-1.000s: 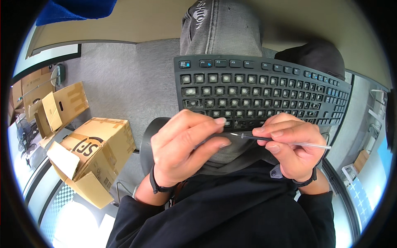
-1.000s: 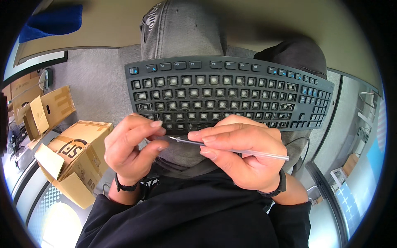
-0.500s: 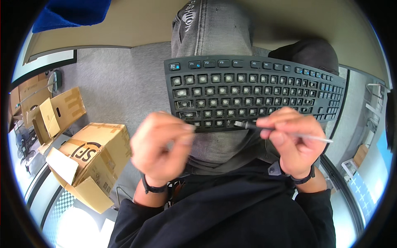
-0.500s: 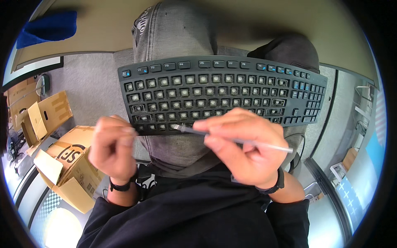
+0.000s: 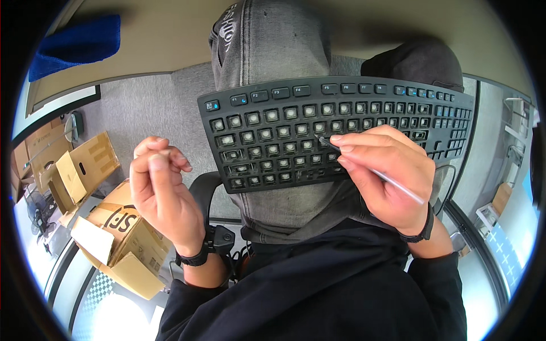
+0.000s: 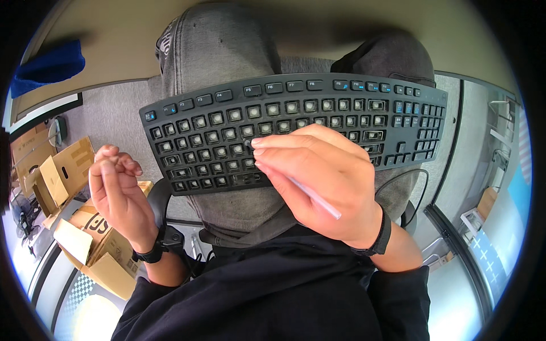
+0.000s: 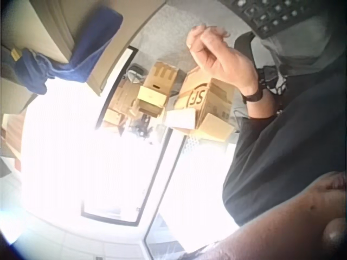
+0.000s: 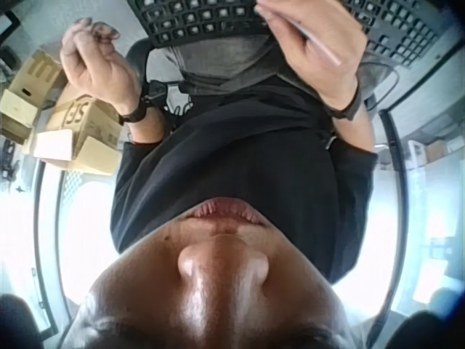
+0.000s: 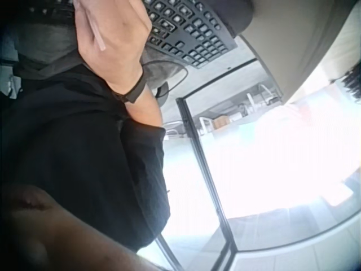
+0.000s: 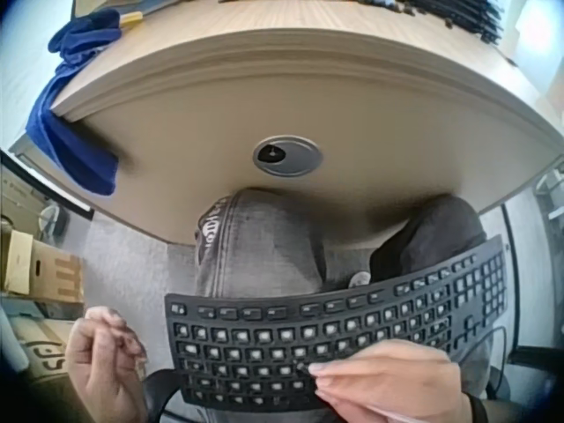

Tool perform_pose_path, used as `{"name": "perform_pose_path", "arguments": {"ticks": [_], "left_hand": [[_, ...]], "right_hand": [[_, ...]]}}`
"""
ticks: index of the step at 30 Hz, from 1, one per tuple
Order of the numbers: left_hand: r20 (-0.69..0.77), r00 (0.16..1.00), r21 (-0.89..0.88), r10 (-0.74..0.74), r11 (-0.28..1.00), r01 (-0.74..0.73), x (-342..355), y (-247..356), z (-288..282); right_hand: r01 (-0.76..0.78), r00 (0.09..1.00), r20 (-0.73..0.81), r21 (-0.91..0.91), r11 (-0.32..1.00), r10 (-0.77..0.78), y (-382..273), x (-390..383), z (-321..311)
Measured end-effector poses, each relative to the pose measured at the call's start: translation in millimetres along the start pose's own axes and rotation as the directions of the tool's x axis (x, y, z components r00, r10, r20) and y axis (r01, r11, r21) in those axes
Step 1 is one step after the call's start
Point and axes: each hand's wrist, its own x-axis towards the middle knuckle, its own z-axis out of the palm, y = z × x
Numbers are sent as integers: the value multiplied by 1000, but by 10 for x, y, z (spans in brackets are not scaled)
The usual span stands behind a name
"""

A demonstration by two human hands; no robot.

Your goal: Repairing and cleaning mechanical keyboard stabilizers and keys.

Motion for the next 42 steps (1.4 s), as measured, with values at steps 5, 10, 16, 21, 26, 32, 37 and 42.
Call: {"name": "perform_pose_path", "arguments": {"ticks": [5, 10, 16, 21, 26, 32, 37, 42], "left_hand": [[60, 995, 161, -75, 985, 64, -25, 49, 91], [81, 997, 212, -13, 977, -4, -67, 39, 65], [494, 826, 193, 271, 893, -408, -115, 138, 232], [661, 698, 72, 274, 903, -423, -129, 192, 367], [639, 720, 48, 270, 920, -388, -180, 176, 358], [579, 749, 22, 323, 912, -410, -207, 127, 347], [241, 937, 74, 254, 957, -279, -208, 98, 208], [128, 984, 204, 124, 968, -148, -83, 47, 97]], "right_hand": [[308, 950, 104, -159, 938, -295, 75, -42, -1], [334, 942, 43, -249, 909, -334, 69, -62, 49], [98, 992, 33, 397, 912, -121, -144, -143, 66], [70, 992, 55, 475, 877, -109, -232, -199, 163], [67, 994, 46, 501, 863, -104, -258, -202, 135], [-11, 998, 60, 598, 801, -31, -244, -193, 73], [-136, 985, 7, 629, 765, 170, -120, -223, -125], [-176, 976, -43, 430, 886, 214, 21, -276, -275]]}}
